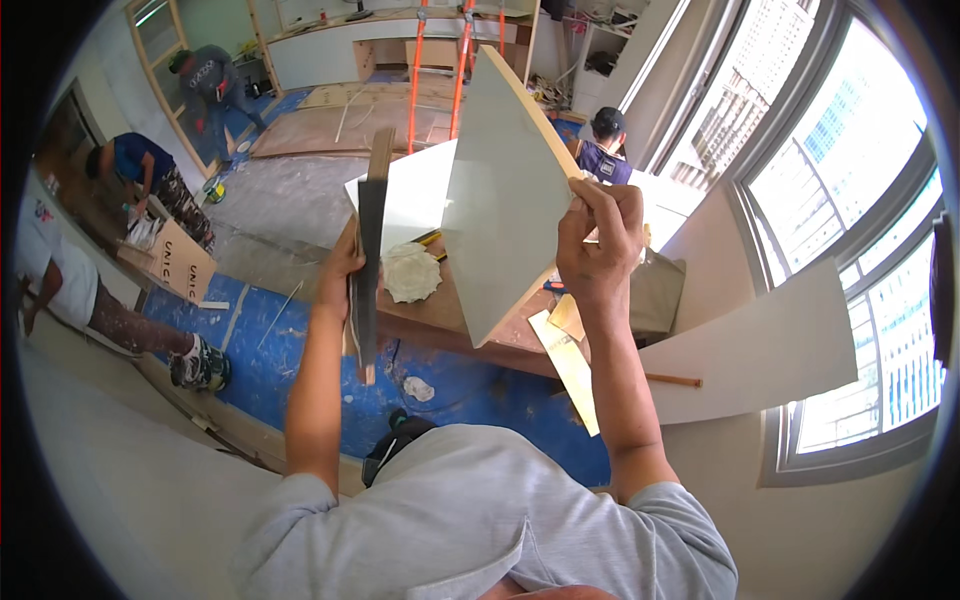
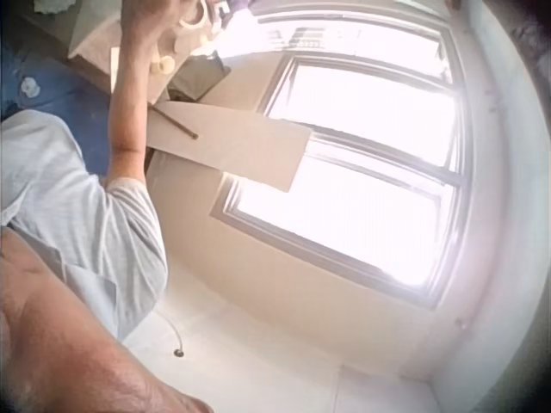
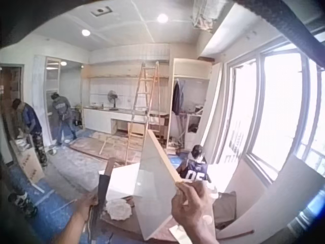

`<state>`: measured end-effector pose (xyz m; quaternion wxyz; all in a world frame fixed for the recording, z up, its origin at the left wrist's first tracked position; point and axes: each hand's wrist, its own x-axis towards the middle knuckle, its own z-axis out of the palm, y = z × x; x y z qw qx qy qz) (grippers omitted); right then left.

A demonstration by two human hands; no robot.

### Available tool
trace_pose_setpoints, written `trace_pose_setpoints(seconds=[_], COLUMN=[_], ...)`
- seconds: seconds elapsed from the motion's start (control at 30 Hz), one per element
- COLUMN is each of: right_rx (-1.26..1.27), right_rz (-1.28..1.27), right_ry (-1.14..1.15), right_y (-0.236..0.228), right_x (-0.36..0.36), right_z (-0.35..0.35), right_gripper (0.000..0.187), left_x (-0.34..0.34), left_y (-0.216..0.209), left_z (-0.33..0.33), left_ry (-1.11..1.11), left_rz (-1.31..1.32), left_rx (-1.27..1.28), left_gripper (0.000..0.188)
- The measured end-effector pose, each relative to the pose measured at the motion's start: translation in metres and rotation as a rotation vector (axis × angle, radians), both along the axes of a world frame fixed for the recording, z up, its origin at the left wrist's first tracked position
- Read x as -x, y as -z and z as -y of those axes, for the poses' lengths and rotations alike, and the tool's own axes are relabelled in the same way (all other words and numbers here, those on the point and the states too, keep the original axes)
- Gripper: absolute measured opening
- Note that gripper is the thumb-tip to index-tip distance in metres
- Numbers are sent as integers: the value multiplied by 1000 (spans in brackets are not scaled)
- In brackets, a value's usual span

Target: The person sands the edges of a white laminate board using a hand sanding block, flipping and rotating the board to reach different sides.

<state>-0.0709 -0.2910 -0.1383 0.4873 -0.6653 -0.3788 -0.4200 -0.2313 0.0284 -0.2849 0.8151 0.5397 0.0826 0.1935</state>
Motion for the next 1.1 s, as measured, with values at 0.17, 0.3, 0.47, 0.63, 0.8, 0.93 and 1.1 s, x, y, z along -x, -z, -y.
trace_pose_setpoints(seconds=[0.17,0.3,0.47,0.63,0.8,0.93,1.1], right_rx=[3,-37,-129,-137,304,464,223], right_rz=[-55,-107,-246,-733,-801,-830,-998], right_ry=[-207,-385,-452,-734,-624,-683,-881], right_y=[-8,2,3,-22,-60,-70,-68], right_x=[2,-8,-10,-22,-52,-90,-132], right_z=[1,-3,-9,-4,-24,-53,-106], right_gripper=[17,28,34,27,27,44,63], left_x=[46,40,26,11,9,-7,-58], left_y=[75,51,40,44,37,29,17], left_z=[-13,11,-3,6,24,40,53], left_ry=[-44,-89,36,77,80,-75,-496], left_rz=[-179,-183,-203,-218,-114,-63,72], left_rx=[268,-112,-54,-339,-21,-104,-739], left_gripper=[51,38,36,39,44,44,48])
